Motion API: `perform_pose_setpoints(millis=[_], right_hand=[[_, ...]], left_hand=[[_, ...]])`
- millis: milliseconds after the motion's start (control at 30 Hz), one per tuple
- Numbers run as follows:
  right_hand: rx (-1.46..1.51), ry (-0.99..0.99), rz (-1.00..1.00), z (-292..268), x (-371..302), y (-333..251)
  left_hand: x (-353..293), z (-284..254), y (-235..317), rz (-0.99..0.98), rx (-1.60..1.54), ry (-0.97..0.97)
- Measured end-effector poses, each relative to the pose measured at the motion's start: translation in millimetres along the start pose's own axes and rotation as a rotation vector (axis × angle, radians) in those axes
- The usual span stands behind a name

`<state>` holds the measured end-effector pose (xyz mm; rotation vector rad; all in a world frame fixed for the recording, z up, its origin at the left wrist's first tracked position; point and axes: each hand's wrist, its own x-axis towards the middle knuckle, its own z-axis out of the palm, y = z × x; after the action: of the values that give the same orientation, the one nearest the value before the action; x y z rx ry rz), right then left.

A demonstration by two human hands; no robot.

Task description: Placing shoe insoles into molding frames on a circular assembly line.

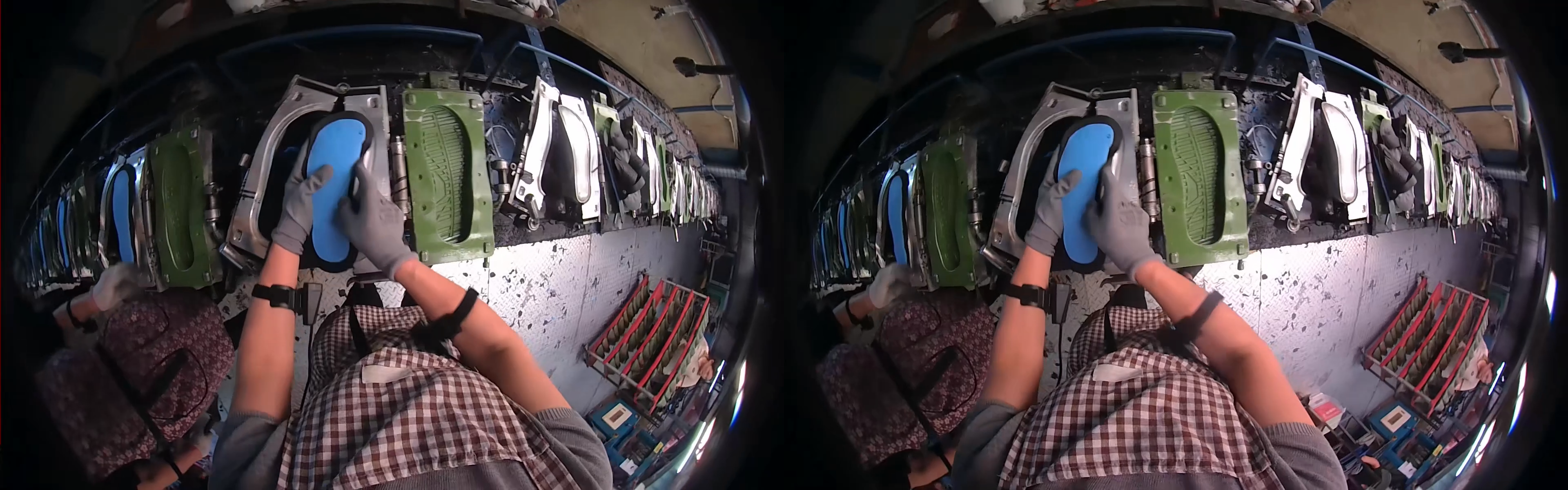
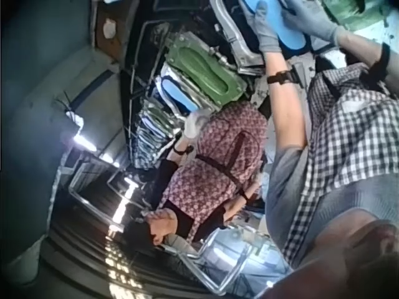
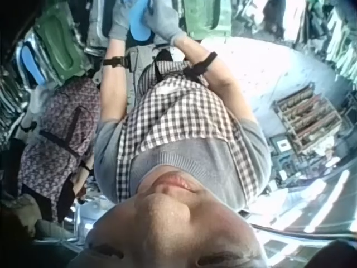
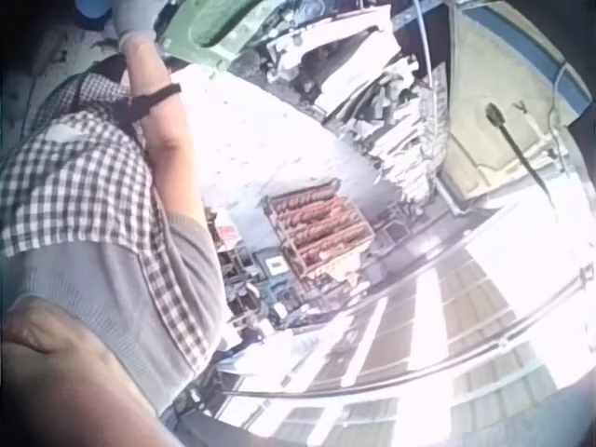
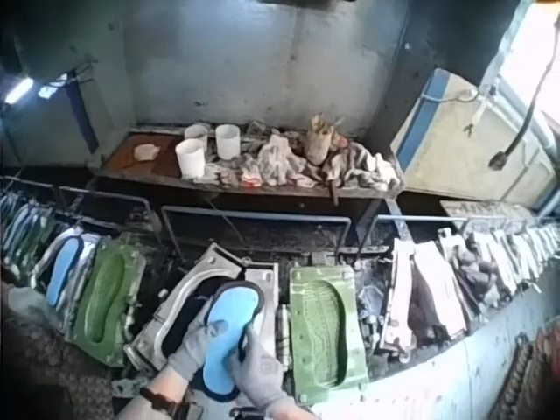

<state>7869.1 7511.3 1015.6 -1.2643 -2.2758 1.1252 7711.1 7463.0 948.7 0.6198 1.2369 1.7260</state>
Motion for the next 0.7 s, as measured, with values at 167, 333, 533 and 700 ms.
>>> perform_pose_setpoints(millis=[167,333,533,700], right_hand=[[-0.103,0.101,-0.220,-1,40,29],[0.094,-0.087,-0.257,-63,17,65],[-0.186,0.733,0.396,-323,-6,224],[-0.003,0.953,0.613,-482,-64,450]], left_hand=[[20,12,-11,-0.059,0.405,0.291],[-32,36,-6,-0.380,0.339,0.226],[-86,107,27,0.202,0.955,0.475],[-66,344,15,0.380,0.709,-0.046]])
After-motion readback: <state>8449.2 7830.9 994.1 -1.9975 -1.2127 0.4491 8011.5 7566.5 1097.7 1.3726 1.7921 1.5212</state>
